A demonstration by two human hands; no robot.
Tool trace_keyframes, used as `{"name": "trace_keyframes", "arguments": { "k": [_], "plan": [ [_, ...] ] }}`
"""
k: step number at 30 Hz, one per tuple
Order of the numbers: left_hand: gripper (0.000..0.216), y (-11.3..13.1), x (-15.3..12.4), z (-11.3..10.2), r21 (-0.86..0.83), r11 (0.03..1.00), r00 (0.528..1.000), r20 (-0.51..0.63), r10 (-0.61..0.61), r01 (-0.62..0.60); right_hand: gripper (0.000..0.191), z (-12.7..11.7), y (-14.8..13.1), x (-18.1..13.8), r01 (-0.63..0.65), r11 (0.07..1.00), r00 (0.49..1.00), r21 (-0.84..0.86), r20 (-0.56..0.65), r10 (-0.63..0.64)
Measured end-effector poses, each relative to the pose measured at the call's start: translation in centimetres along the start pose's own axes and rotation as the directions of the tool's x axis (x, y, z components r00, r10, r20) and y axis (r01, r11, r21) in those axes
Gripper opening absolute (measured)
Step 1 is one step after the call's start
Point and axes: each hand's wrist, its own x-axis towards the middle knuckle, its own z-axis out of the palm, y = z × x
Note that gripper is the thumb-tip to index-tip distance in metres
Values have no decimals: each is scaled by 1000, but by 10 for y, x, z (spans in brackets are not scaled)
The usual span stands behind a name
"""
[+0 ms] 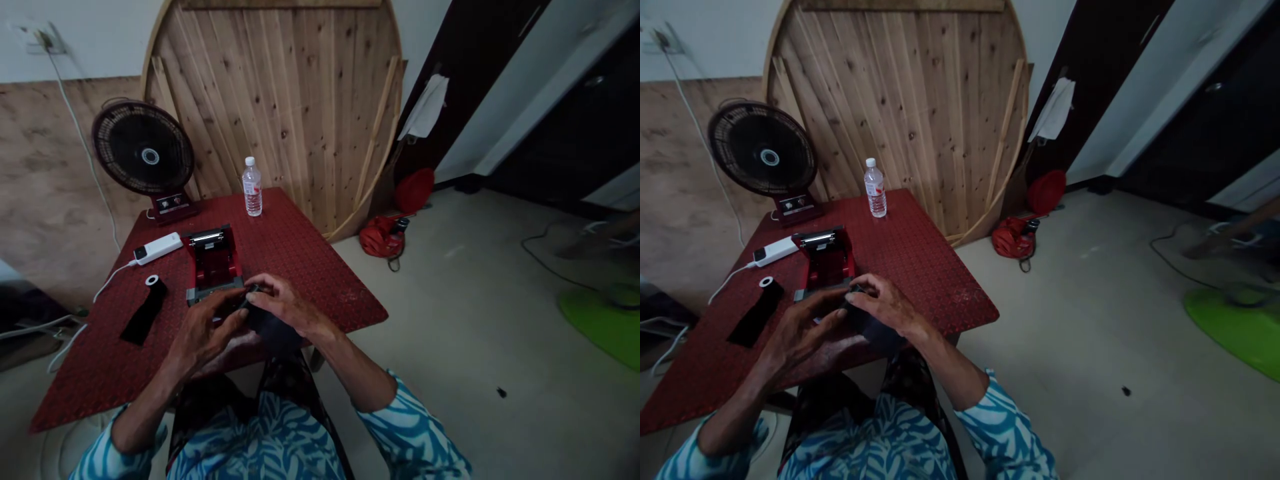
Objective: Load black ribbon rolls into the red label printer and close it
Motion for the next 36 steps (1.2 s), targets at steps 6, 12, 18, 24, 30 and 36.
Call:
{"name": "trace_keyframes", "arguments": {
  "k": [6,12,18,24,30,36],
  "plan": [
    [42,8,-3,-9,-200,951,970,3,-242,238,39,-2,-4,-9,-93,993,993,68,85,87],
    [47,8,-7,-10,-257,912,946,49,-319,321,29,-11,8,-17,-67,978,987,-196,130,94],
    [45,-13,-13,-4,-457,818,937,161,-311,350,26,-9,5,-26,-100,989,983,-113,143,116],
    [49,-6,-14,-4,-326,894,951,106,-289,308,28,0,-1,-33,-132,991,972,-21,194,134],
    [40,-11,-20,-3,-215,955,976,111,-185,205,23,7,-4,-32,-27,991,983,-129,176,49],
    [28,-6,-25,-11,-320,915,965,177,-196,244,24,8,-5,-37,-43,993,976,-112,206,66]
  ]
}}
